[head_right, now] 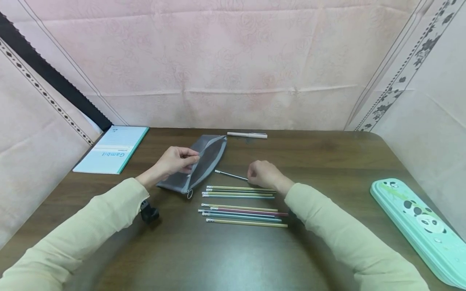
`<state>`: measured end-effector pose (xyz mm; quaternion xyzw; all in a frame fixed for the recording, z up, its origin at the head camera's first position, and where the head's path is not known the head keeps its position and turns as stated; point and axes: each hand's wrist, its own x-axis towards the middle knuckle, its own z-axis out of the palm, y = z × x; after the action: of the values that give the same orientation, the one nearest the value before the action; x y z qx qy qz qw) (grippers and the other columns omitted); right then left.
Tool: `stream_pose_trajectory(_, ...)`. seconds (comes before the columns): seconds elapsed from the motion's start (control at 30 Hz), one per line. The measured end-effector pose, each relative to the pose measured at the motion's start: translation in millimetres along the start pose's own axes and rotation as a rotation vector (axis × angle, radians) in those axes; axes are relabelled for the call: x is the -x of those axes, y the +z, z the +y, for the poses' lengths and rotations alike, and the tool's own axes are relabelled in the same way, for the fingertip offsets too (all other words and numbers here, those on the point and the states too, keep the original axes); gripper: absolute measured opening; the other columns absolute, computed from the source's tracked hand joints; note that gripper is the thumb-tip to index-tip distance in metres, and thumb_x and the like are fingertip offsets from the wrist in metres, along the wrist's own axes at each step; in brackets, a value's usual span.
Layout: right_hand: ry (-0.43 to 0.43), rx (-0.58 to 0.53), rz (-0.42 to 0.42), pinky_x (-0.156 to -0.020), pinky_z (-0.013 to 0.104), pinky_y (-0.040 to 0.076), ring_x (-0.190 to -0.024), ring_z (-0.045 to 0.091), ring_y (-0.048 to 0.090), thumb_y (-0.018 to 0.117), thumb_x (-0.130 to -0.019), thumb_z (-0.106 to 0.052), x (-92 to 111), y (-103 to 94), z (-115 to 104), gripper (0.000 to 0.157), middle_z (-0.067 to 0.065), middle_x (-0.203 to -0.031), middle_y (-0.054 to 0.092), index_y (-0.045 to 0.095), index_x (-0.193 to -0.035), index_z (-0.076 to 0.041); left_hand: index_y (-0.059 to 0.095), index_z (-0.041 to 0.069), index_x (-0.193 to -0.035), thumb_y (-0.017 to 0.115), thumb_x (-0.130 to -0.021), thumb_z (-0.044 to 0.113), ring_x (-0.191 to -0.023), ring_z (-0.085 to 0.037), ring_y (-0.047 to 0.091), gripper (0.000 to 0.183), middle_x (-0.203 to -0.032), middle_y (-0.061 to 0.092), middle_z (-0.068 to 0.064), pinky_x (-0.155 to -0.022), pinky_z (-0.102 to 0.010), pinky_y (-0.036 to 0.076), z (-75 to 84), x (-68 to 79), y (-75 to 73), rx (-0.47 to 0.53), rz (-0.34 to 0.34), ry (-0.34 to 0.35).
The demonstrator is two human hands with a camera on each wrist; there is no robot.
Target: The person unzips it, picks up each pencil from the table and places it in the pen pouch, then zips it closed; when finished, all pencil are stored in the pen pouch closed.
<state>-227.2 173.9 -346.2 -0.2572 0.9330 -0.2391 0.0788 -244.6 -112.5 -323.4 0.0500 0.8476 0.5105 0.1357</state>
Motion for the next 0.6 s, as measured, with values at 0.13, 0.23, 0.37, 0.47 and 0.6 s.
stream_pose_trajectory(0.13, -0.016, 0.043, 0.075, -0.058, 0.026, 0.044, -0.064, 0.014, 0.051, 0.063, -0.087, -0.002, 3, -5.0, 1, 0.006, 0.004, -0.074, 0.061, 0.064, -0.081, -0.003, 0.064, 0.0, -0.116, 0.06, -0.093, 0.015, -0.073, -0.013, 0.057, 0.027, -0.095, 0.061, -0.01, -0.07, -0.028, 0.058, -0.5, -0.2, 0.2, 0.002, 0.011, 0.001)
stream_pose_trajectory(0.23, 0.031, -0.006, 0.16, -0.062, 0.03, 0.047, -0.07, 0.016, 0.055, 0.06, -0.089, -0.001, 3, -11.3, 2, 0.003, 0.009, -0.082, 0.064, 0.063, -0.09, 0.0, 0.064, 0.0, -0.116, 0.06, -0.093, 0.014, -0.072, -0.012, 0.057, 0.027, -0.094, 0.061, -0.009, -0.069, -0.028, 0.058, 0.0, -0.3, 0.9, 0.004, 0.022, 0.007)
stream_pose_trajectory(0.37, 0.167, -0.336, 0.22, -0.065, 0.027, 0.053, -0.074, 0.015, 0.058, 0.054, -0.094, -0.003, -1, -18.6, -3, 0.019, 0.015, -0.091, 0.062, 0.057, -0.109, 0.009, 0.064, -0.002, -0.116, 0.06, -0.093, 0.013, -0.07, -0.011, 0.057, 0.028, -0.091, 0.061, -0.009, -0.067, -0.027, 0.058, 1.0, -0.5, 4.1, 0.029, 0.031, 0.013)
stream_pose_trajectory(0.47, 0.259, -0.731, 0.15, -0.063, 0.02, 0.054, -0.069, 0.01, 0.057, 0.049, -0.097, -0.006, -5, -18.2, -12, 0.03, 0.01, -0.087, 0.06, 0.047, -0.12, 0.012, 0.064, -0.002, -0.116, 0.06, -0.093, 0.012, -0.069, -0.011, 0.057, 0.028, -0.091, 0.061, -0.009, -0.067, -0.027, 0.058, 2.2, -0.5, 9.3, 0.051, 0.031, 0.018)
stream_pose_trajectory(0.6, 0.341, -1.048, -0.053, -0.062, 0.017, 0.052, -0.065, 0.007, 0.056, 0.045, -0.099, -0.01, -10, -8.9, -25, 0.037, 0.0, -0.08, 0.057, 0.038, -0.129, 0.01, 0.064, -0.001, -0.117, 0.06, -0.092, 0.012, -0.068, -0.011, 0.058, 0.028, -0.093, 0.063, -0.011, -0.067, -0.027, 0.058, 4.6, 0.1, 20.0, 0.067, 0.019, 0.03)
